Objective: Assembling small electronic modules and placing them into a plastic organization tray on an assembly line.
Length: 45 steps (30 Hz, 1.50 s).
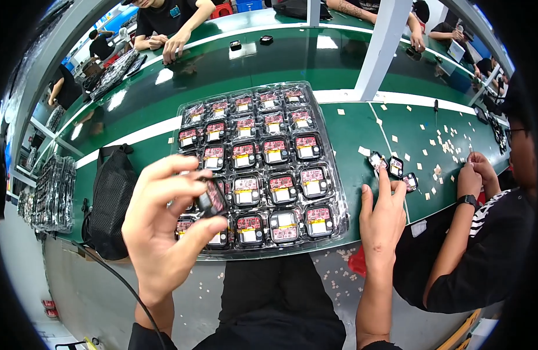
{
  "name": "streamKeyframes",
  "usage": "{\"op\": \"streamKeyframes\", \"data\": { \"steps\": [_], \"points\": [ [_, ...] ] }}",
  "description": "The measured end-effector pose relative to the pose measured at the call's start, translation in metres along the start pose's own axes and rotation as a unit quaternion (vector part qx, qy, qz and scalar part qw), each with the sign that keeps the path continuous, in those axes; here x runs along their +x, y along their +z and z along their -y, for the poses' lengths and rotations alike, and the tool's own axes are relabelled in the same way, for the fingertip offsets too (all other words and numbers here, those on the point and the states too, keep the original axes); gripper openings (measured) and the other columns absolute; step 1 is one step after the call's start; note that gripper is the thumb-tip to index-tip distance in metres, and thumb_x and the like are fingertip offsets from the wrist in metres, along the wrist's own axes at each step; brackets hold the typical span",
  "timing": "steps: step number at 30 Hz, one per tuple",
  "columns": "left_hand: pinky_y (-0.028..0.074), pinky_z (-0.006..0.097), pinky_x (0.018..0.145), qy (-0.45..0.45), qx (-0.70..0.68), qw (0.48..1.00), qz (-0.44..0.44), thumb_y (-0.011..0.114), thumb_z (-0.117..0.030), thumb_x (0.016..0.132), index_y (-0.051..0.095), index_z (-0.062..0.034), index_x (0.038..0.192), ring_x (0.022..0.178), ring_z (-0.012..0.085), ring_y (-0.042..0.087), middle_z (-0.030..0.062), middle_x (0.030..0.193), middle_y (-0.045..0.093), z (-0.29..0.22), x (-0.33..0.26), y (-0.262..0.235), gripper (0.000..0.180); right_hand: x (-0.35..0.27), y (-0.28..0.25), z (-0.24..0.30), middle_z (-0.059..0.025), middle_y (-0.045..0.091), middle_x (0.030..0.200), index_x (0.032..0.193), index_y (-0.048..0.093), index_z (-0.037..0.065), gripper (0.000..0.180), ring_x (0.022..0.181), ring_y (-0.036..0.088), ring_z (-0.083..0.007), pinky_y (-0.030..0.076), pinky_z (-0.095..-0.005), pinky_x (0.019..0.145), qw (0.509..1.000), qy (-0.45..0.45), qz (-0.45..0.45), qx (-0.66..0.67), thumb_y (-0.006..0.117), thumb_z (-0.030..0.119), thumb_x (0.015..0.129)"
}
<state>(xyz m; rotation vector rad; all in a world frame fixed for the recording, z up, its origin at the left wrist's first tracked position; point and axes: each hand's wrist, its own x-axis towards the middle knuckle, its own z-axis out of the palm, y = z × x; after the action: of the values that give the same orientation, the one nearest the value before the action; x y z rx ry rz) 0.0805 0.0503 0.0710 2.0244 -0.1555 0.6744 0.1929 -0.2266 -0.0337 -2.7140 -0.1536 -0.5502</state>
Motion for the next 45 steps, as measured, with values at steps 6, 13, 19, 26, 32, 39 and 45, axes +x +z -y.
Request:
{"op": "streamKeyframes", "data": {
  "steps": [6, 13, 19, 26, 32, 39, 45],
  "points": [
    [0.050, 0.033, 0.072, -0.012, 0.170, 0.983, 0.062, 0.082, -0.005, 0.073, 0.060, 0.0006, 0.088, 0.080, 0.0208, 0.062, 0.0098, 0.086, 0.062, 0.035, 0.068, 0.016, 0.027, -0.002, 0.007, 0.007, -0.0174, 0.052, 0.119, 0.110, 0.061, 0.003, 0.028, 0.087, 0.066, -0.0395, 0.052, -0.0486, 0.072, 0.999, 0.007, -0.035, -0.027, 0.068, 0.021, 0.089],
    [0.049, 0.043, 0.075, 0.037, 0.282, 0.954, 0.098, 0.079, -0.014, 0.078, 0.062, 0.0001, 0.084, 0.081, 0.0335, 0.062, 0.0146, 0.084, 0.063, 0.072, 0.093, 0.035, 0.023, -0.001, -0.001, 0.012, -0.0168, 0.051, 0.119, 0.121, 0.061, 0.006, 0.035, 0.089, 0.065, -0.0390, 0.051, -0.0487, 0.073, 0.999, 0.020, -0.032, -0.005, 0.067, 0.021, 0.089],
    [0.051, 0.041, 0.089, 0.011, 0.333, 0.928, 0.165, 0.073, -0.023, 0.085, 0.072, 0.0018, 0.098, 0.099, 0.0331, 0.065, 0.0150, 0.103, 0.070, 0.067, 0.085, 0.033, 0.028, 0.000, 0.003, 0.008, -0.0166, 0.050, 0.122, 0.123, 0.060, 0.008, 0.038, 0.083, 0.066, -0.0404, 0.052, -0.0493, 0.071, 0.999, 0.028, -0.004, -0.019, 0.068, 0.022, 0.089],
    [0.044, 0.043, 0.102, 0.076, 0.298, 0.941, 0.138, 0.073, -0.020, 0.086, 0.066, -0.0004, 0.119, 0.119, 0.0365, 0.056, 0.0184, 0.126, 0.060, 0.048, 0.061, 0.028, 0.039, 0.003, 0.004, 0.003, -0.0124, 0.058, 0.111, 0.099, 0.058, 0.005, 0.026, 0.085, 0.067, -0.0371, 0.052, -0.0473, 0.072, 0.998, -0.018, -0.045, 0.027, 0.074, 0.020, 0.084],
    [0.045, 0.048, 0.104, 0.142, 0.149, 0.968, 0.144, 0.082, -0.012, 0.075, 0.067, -0.0070, 0.120, 0.125, 0.0391, 0.053, 0.0168, 0.129, 0.058, 0.017, 0.033, 0.033, 0.047, 0.007, -0.008, -0.004, -0.0125, 0.057, 0.095, 0.092, 0.055, 0.002, 0.026, 0.079, 0.061, -0.0318, 0.049, -0.0433, 0.069, 0.993, -0.002, -0.007, 0.116, 0.076, 0.009, 0.079],
    [0.052, 0.041, 0.095, 0.047, -0.100, 0.979, 0.172, 0.083, -0.011, 0.076, 0.069, -0.0026, 0.117, 0.112, 0.0338, 0.063, 0.0168, 0.121, 0.064, -0.014, -0.006, 0.048, 0.044, -0.013, -0.047, 0.023, -0.0058, 0.053, 0.108, 0.091, 0.050, 0.004, 0.041, 0.059, 0.030, 0.0007, 0.024, -0.0192, 0.046, 0.932, -0.044, -0.032, 0.359, 0.081, -0.003, 0.066],
    [0.056, 0.040, 0.089, 0.134, -0.062, 0.988, 0.041, 0.086, -0.004, 0.071, 0.066, -0.0011, 0.116, 0.108, 0.0344, 0.066, 0.0200, 0.120, 0.064, -0.003, -0.045, 0.068, 0.050, -0.050, -0.071, 0.059, -0.0108, 0.054, 0.116, 0.096, 0.049, 0.005, 0.051, 0.056, 0.029, 0.0045, 0.024, -0.0137, 0.047, 0.751, -0.037, 0.172, 0.637, 0.091, 0.009, 0.069]
  ]
}}
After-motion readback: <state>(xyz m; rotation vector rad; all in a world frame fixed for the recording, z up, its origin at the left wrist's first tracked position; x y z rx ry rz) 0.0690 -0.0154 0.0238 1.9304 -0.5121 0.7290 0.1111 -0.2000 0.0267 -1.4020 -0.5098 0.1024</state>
